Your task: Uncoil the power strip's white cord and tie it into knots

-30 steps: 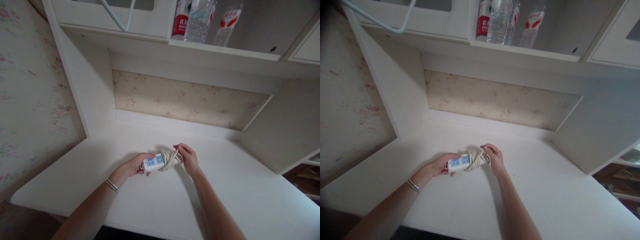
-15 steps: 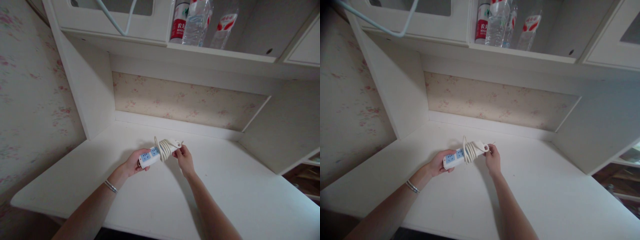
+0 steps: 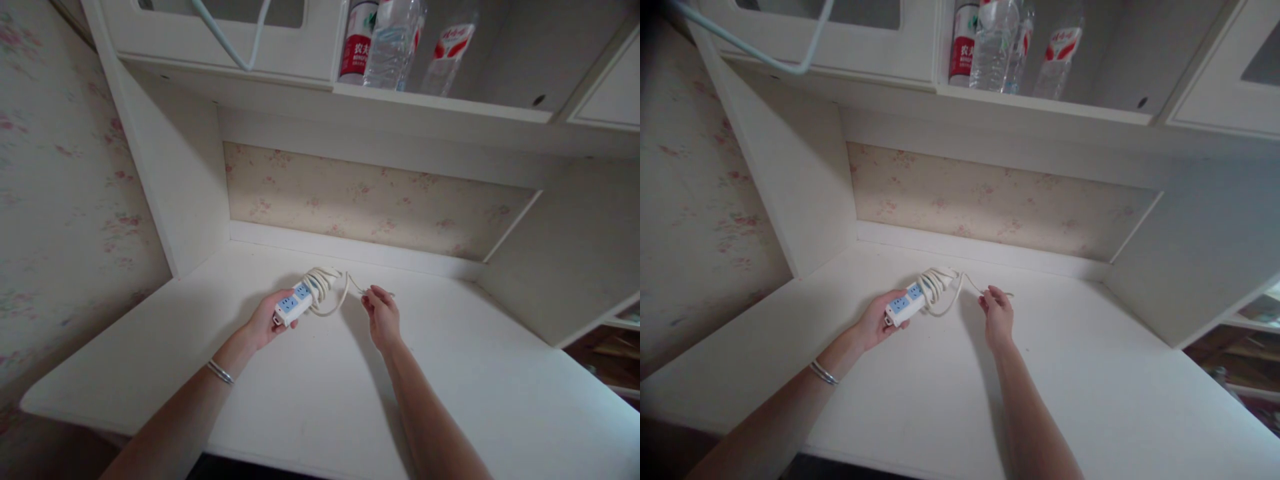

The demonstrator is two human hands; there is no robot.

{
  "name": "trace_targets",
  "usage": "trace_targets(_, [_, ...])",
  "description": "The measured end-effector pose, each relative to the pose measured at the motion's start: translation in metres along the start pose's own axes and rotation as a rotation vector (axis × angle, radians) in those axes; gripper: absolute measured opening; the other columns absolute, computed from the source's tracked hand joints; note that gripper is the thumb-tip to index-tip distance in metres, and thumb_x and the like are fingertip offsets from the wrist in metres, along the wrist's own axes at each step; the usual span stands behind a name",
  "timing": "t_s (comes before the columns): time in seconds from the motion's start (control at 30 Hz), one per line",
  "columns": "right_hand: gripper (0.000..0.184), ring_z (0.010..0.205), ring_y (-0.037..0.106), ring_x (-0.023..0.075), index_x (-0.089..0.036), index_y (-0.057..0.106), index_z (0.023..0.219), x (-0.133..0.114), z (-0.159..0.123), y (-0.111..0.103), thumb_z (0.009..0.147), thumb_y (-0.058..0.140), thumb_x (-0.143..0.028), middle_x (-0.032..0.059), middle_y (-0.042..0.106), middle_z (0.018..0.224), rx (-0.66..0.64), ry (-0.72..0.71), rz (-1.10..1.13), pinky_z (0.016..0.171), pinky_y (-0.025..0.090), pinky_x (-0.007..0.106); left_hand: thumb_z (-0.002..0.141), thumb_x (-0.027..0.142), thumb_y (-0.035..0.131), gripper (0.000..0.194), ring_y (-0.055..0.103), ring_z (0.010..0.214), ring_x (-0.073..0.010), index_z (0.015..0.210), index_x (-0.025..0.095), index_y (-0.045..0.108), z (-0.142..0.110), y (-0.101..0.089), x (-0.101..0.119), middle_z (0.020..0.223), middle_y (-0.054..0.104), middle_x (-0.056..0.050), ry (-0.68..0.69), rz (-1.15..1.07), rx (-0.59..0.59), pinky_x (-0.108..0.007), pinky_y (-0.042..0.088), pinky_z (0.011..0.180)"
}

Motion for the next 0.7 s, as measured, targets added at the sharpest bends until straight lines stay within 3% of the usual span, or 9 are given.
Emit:
trace_targets(0.1, [0.029, 0.070, 0.061, 0.0100, -0.017, 0.066, 0.085, 0.011, -0.008, 0.011, 0.059, 0.076, -0.024, -0.0007, 0.063, 0.079, -0.090, 0.115, -0.087, 0.075, 0.054, 0.023, 0.077, 0.039, 0.056, 0.027, 0.053, 0.039, -0.0113, 0.087, 0.013, 0.056, -0.002, 0.002, 0.004, 0.057, 0.057, -0.002, 0.039, -0.063, -0.024, -0.016, 0.018, 0.026])
trace_targets(0.2, [0.032, 0.077, 0.063, 0.0123, -0.021, 0.064, 0.097, 0.024, -0.025, 0.032, 0.068, 0.072, -0.030, 0.0005, 0.066, 0.091, -0.295, 0.248, -0.128, 0.078, 0.053, 0.027, 0.078, 0.040, 0.055, 0.028, 0.053, 0.039, -0.0116, 0.084, 0.013, 0.056, -0.004, 0.008, 0.002, 0.057, 0.056, -0.001, 0.033, -0.054, -0.102, -0.016, 0.018, 0.026])
trace_targets(0.33, [0.032, 0.073, 0.065, 0.0131, -0.024, 0.062, 0.103, 0.037, -0.048, 0.051, 0.073, 0.066, -0.033, 0.0009, 0.067, 0.099, -0.486, 0.413, -0.144, 0.067, 0.055, 0.026, 0.077, 0.044, 0.053, 0.036, 0.055, 0.039, -0.0136, 0.087, 0.010, 0.058, -0.010, 0.018, -0.012, 0.054, 0.056, -0.003, -0.084, 0.078, -0.242, -0.017, 0.015, 0.026])
trace_targets(0.43, [0.032, 0.070, 0.065, 0.0139, -0.020, 0.062, 0.101, 0.032, -0.049, 0.050, 0.073, 0.065, -0.035, 0.0026, 0.069, 0.092, -0.474, 0.429, -0.086, 0.059, 0.053, 0.024, 0.075, 0.043, 0.054, 0.035, 0.056, 0.038, -0.0145, 0.086, 0.010, 0.059, -0.015, 0.025, -0.016, 0.057, 0.059, -0.004, -0.109, 0.183, -0.337, -0.018, 0.013, 0.026])
trace_targets(0.53, [0.040, 0.073, 0.066, 0.0165, -0.020, 0.059, 0.111, 0.024, -0.043, 0.045, 0.076, 0.062, -0.038, 0.0064, 0.068, 0.097, -0.431, 0.474, 0.003, 0.061, 0.054, 0.027, 0.074, 0.042, 0.056, 0.034, 0.055, 0.037, -0.0135, 0.085, 0.010, 0.060, -0.018, 0.028, -0.020, 0.056, 0.059, -0.004, -0.127, 0.334, -0.372, -0.019, 0.013, 0.026])
trace_targets(0.7, [0.031, 0.064, 0.067, 0.0139, -0.017, 0.063, 0.102, 0.007, -0.027, 0.034, 0.080, 0.058, -0.039, 0.0098, 0.067, 0.105, -0.327, 0.470, 0.175, 0.057, 0.056, 0.025, 0.073, 0.044, 0.058, 0.036, 0.054, 0.038, -0.0125, 0.079, 0.009, 0.063, -0.014, 0.019, -0.027, 0.052, 0.059, -0.003, -0.191, 0.490, -0.287, -0.019, 0.015, 0.029])
Point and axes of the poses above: each hand's wrist, its own z-axis towards the middle knuckle, its own y-axis out of the palm, x = y × z, the point moved 8 cm from there along z, towards the middle knuckle
